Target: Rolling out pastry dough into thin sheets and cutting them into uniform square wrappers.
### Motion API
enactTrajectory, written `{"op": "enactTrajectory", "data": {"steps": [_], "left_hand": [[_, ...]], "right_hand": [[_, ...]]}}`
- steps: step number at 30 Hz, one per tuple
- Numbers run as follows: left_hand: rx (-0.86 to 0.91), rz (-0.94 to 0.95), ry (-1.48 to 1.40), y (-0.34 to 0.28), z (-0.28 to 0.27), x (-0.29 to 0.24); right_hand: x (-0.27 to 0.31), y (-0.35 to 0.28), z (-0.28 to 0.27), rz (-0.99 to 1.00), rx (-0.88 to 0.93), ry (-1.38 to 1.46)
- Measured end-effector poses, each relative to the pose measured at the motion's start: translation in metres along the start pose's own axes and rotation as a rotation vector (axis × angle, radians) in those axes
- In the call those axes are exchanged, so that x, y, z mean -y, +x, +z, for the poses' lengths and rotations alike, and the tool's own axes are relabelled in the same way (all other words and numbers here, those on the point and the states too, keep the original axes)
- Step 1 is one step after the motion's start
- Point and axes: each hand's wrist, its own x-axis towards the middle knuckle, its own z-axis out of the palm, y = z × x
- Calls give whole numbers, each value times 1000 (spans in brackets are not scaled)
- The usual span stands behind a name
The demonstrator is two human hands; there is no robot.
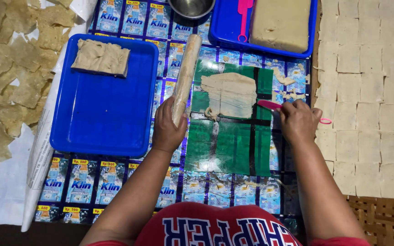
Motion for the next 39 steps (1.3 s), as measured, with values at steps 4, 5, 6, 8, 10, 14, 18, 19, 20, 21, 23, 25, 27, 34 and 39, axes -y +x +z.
{"op": "enactTrajectory", "data": {"steps": [4,5,6,8,10,14,18,19,20,21,23,25,27,34,39], "left_hand": [[11,-7,8,0,2,0],[16,-10,9,1,1,0],[21,-19,9,-1,1,-1],[18,-21,8,1,1,-2],[14,-26,8,0,2,-1],[-3,-9,24,0,2,1],[-15,13,27,-1,3,2],[-16,10,28,-1,3,2],[-19,16,29,0,3,1],[-22,23,30,1,2,1],[-24,27,28,1,3,2],[-25,29,27,0,4,3],[-36,36,25,-1,4,4],[-35,30,25,0,2,3],[-27,24,26,1,3,3]], "right_hand": [[-8,22,3,-12,-56,-12],[-7,26,0,-32,-53,-16],[-6,28,-4,-56,-47,-21],[-7,31,-7,-75,-36,-26],[-10,34,-5,-97,-23,-31],[-12,42,-5,-170,-28,-60],[-3,47,-19,-221,-7,7],[-5,49,-12,-223,-6,7],[-7,51,-5,-241,0,4],[-10,54,2,-259,6,1],[-4,57,-6,-268,4,15],[1,60,-10,-280,3,30],[4,63,-10,-320,-20,38],[21,73,2,-391,-101,42],[43,80,12,-435,-146,92]]}}
